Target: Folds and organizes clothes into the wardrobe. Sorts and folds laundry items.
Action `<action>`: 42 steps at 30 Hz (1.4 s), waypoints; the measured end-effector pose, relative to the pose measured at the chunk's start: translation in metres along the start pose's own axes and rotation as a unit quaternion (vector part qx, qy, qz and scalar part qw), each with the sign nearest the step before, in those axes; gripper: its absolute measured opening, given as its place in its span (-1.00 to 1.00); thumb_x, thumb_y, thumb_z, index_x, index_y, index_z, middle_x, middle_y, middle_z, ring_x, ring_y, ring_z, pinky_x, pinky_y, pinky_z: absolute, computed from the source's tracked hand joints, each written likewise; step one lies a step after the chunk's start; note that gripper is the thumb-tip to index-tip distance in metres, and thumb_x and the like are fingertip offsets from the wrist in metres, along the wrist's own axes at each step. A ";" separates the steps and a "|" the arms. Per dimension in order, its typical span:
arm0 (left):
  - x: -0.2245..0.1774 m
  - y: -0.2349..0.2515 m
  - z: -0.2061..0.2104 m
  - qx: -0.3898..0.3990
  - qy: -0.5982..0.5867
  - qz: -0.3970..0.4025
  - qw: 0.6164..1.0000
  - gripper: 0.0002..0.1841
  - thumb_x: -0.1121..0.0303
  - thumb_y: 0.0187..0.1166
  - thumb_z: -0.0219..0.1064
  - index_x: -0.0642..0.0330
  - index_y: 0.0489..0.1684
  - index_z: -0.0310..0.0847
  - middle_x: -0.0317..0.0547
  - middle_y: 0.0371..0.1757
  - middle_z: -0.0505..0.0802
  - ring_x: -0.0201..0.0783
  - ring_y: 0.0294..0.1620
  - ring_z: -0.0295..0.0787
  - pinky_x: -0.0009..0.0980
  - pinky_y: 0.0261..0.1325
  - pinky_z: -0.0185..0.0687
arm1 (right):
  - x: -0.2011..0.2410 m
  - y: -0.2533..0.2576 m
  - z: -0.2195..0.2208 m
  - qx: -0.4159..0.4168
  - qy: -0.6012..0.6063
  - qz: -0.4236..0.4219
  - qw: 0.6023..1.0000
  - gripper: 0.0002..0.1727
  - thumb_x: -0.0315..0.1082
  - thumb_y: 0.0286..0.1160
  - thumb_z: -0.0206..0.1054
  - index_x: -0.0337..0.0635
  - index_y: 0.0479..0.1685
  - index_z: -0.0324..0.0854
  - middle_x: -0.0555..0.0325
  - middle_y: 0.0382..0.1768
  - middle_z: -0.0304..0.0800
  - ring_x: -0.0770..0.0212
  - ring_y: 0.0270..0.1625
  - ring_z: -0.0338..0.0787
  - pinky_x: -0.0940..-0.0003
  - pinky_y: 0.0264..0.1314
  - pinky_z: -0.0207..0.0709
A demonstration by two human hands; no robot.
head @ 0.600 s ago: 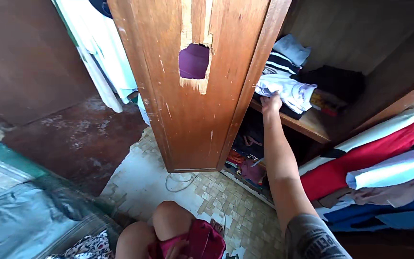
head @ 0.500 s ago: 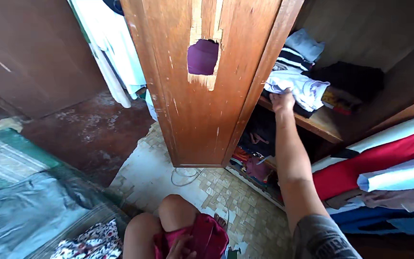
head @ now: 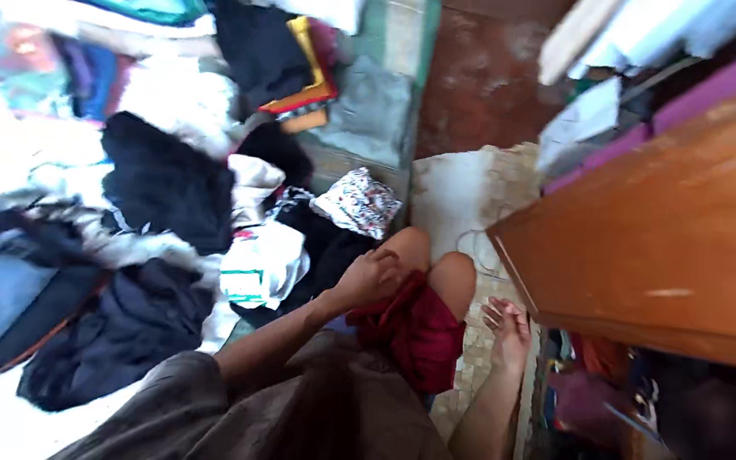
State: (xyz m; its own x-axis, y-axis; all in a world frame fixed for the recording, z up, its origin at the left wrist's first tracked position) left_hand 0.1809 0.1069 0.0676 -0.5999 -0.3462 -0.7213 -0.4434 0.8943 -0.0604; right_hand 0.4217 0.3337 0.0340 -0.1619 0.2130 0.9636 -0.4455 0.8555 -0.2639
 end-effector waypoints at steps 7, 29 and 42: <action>0.134 0.029 -0.040 -0.078 0.159 -0.132 0.975 -0.27 0.58 0.38 0.46 0.00 0.68 0.45 0.16 0.86 0.20 0.38 0.83 -0.01 0.41 0.60 0.17 | 0.013 -0.014 0.092 0.170 -0.067 -0.146 0.972 -0.65 -0.41 0.72 0.09 -0.54 0.23 0.56 -0.11 0.07 0.82 0.20 0.07 0.85 0.29 0.18 0.75; -0.122 0.101 -0.218 0.033 -0.300 0.284 0.910 -0.74 0.32 0.88 -0.08 0.06 0.09 0.58 -0.54 -0.13 0.84 -0.61 -0.04 0.81 -0.51 0.16 0.78 | 0.212 0.014 0.167 0.330 0.087 -0.286 0.895 -0.39 -0.08 0.61 0.36 -0.25 0.49 0.34 0.34 0.10 0.81 0.42 0.10 0.83 0.34 0.23 0.77; -0.045 -0.033 -0.068 0.199 -0.052 0.095 0.974 -0.63 0.37 0.66 0.34 0.34 0.35 0.67 0.25 0.37 0.76 0.20 0.46 0.65 0.21 0.53 0.44 | 0.114 -0.062 0.053 0.403 -0.250 -0.294 0.830 -0.17 0.40 0.46 0.28 0.04 0.61 0.50 0.14 0.63 0.53 0.17 0.68 0.46 0.10 0.69 0.39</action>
Point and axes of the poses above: each hand's wrist, its own y-axis towards the middle knuckle, its own z-axis out of the palm, x = y × z, the point moved 1 cm from there along y, towards the middle knuckle
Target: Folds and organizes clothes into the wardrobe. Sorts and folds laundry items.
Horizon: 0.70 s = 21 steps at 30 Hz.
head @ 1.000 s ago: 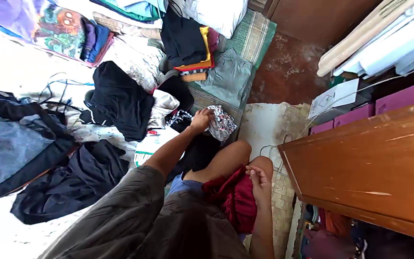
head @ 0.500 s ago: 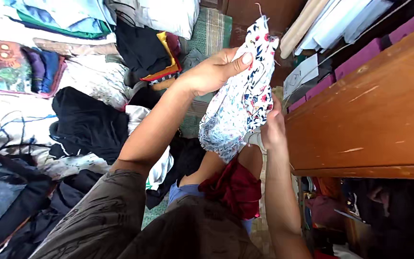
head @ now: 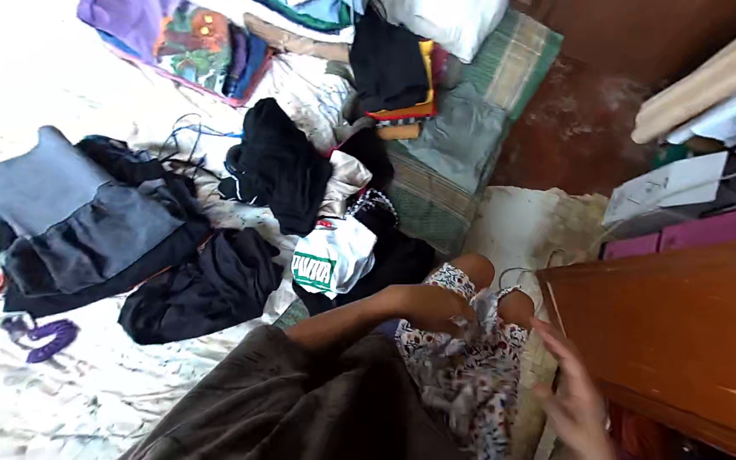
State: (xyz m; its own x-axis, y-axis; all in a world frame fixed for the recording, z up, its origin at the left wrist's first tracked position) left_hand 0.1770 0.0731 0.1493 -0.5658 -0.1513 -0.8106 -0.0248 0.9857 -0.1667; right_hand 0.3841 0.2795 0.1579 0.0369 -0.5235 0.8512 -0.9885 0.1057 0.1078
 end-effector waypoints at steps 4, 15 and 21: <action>0.099 -0.039 -0.019 -0.237 0.085 -0.239 0.938 -0.55 0.24 0.62 0.39 0.35 0.38 0.63 0.31 0.46 0.67 0.27 0.56 0.52 0.23 0.60 0.37 | -0.077 -0.017 0.139 0.022 -0.335 0.073 0.939 -0.45 -0.22 0.72 0.11 -0.35 0.59 0.50 -0.49 0.66 0.31 -0.62 0.72 0.19 -0.79 0.56 -0.17; 0.195 -0.107 -0.154 -0.376 0.191 -0.287 0.860 -0.67 0.44 0.58 0.34 0.41 0.26 0.64 0.40 0.14 0.82 0.40 0.35 0.66 0.51 0.64 0.03 | -0.033 0.034 0.073 -0.035 -0.092 0.089 0.991 -0.47 -0.24 0.54 0.40 -0.44 0.39 0.63 -0.30 0.46 0.65 -0.20 0.56 0.60 -0.14 0.64 0.40; 0.010 -0.064 -0.211 -0.350 0.127 0.158 0.915 -0.74 0.29 0.70 0.26 0.36 -0.01 0.66 -0.12 -0.17 0.81 -0.49 -0.16 0.72 -0.44 0.03 0.67 | 0.040 0.136 0.013 -0.144 -0.024 -0.079 0.986 0.02 0.12 0.46 0.42 -0.40 0.76 0.09 -0.23 0.74 0.25 0.05 0.72 0.37 0.08 0.64 0.40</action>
Point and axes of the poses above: each hand's wrist, its own y-axis towards the middle knuckle, its own z-axis out of the palm, x = y × z, the point moved 1 cm from there along y, towards the middle knuckle
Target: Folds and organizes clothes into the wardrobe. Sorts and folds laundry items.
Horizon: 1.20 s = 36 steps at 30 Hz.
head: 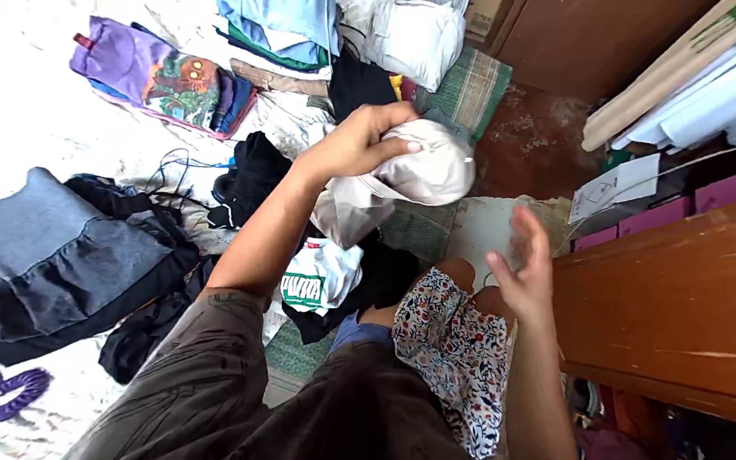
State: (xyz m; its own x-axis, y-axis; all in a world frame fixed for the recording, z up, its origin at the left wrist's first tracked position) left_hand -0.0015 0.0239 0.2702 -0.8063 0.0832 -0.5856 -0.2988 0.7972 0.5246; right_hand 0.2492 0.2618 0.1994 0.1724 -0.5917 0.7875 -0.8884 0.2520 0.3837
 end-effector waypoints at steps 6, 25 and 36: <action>-0.085 0.092 0.003 0.090 0.095 0.124 0.984 -0.64 0.01 0.44 0.49 0.16 -0.27 0.70 -0.27 -0.43 0.73 -0.44 -0.42 0.60 -0.33 -0.29 0.52 | 0.045 0.096 -0.027 -0.098 0.220 -0.054 0.969 -0.66 -0.48 0.42 0.45 -0.25 0.15 0.52 0.36 -0.09 0.87 0.47 0.01 0.86 0.37 0.23 0.78; -0.091 0.164 -0.010 0.047 0.179 0.184 0.965 -0.52 -0.05 0.29 0.50 0.28 -0.30 0.68 -0.02 -0.46 0.75 -0.13 -0.43 0.67 0.01 -0.30 0.52 | 0.108 0.008 -0.275 -0.143 -0.142 -0.166 0.965 -0.51 -0.01 0.31 0.54 0.13 0.13 0.42 0.73 -0.15 0.76 0.72 -0.09 0.76 0.63 0.06 0.69; -0.042 0.136 -0.066 -0.077 0.058 0.096 0.991 -0.83 0.38 0.54 0.25 0.28 -0.14 0.70 -0.31 -0.18 0.78 -0.62 -0.17 0.65 -0.50 0.02 0.63 | 0.077 -0.099 -0.335 -0.133 -0.224 -0.020 0.965 -0.92 -0.23 0.49 0.40 0.05 -0.16 0.71 0.64 -0.25 0.79 0.69 -0.19 0.73 0.61 -0.03 0.68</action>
Point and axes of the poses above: each hand's wrist, its own y-axis towards the middle knuckle, its own z-axis out of the palm, x = y × z, the point moved 1 cm from there along y, towards the middle knuckle
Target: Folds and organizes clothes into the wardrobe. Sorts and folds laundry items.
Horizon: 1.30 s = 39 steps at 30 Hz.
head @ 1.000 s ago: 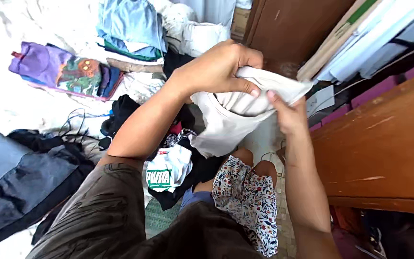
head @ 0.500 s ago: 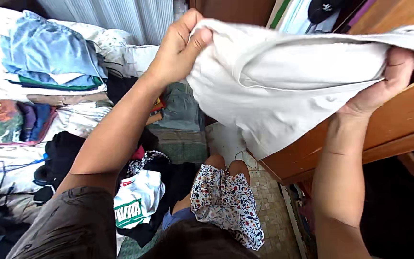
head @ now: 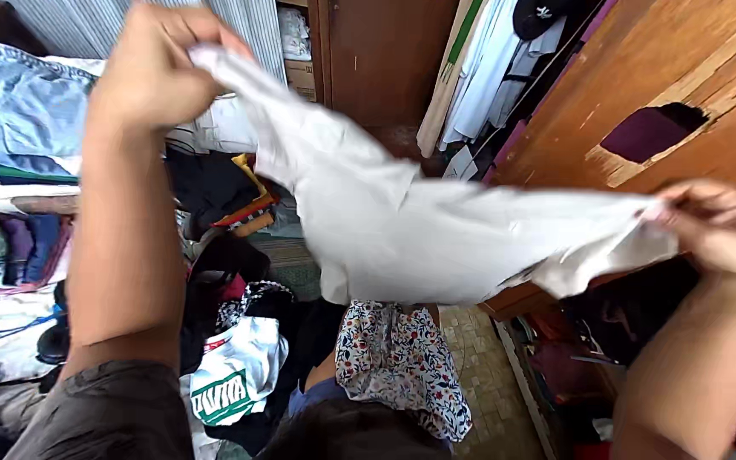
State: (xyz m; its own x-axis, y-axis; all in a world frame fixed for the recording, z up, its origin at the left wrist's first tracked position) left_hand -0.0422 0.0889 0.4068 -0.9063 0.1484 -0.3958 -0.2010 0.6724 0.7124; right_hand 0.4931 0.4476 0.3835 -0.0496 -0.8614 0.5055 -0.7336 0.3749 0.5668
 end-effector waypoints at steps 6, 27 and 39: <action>-0.033 -0.052 0.169 -0.030 -0.543 -0.308 0.781 -0.21 -0.31 0.78 -0.48 0.05 0.47 0.48 -0.27 0.08 0.88 -0.40 0.10 0.82 -0.28 0.18 0.78 | 0.001 -0.020 0.149 -0.321 0.448 0.127 0.825 -0.01 0.53 0.58 -0.23 -0.09 0.76 0.02 0.28 0.48 0.52 0.47 0.52 0.52 0.37 0.62 0.44; 0.003 -0.043 0.209 0.132 -0.438 -0.319 0.830 -0.53 0.42 0.77 0.16 0.07 0.66 0.32 -0.12 0.14 0.79 -0.33 0.02 0.81 -0.29 0.17 0.76 | -0.024 -0.092 0.117 -0.298 0.251 0.220 0.894 -0.54 -0.52 0.60 0.27 -0.10 0.48 0.50 0.45 -0.12 0.82 0.53 -0.15 0.81 0.52 0.02 0.75; -0.143 0.001 0.107 0.335 -0.192 0.310 0.869 -0.47 -0.13 0.68 0.12 -0.04 -0.61 0.78 -0.26 0.52 0.71 0.00 0.76 0.30 0.08 0.80 0.15 | 0.011 -0.019 0.021 -0.193 -0.295 0.225 0.908 -0.60 -0.20 0.63 0.34 -0.47 0.08 0.71 -0.52 -0.05 0.78 -0.52 0.06 0.75 -0.56 0.19 0.40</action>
State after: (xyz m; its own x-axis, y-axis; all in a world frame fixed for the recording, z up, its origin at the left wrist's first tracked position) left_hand 0.1273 0.1463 0.4018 -0.5465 0.7771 -0.3121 0.6592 0.6291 0.4120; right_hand 0.4921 0.4244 0.3649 -0.7241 -0.5823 0.3695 -0.2630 0.7284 0.6326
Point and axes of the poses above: each hand's wrist, its own y-axis towards the middle knuckle, its own z-axis out of the palm, x = y × z, the point moved 1 cm from there along y, towards the middle knuckle
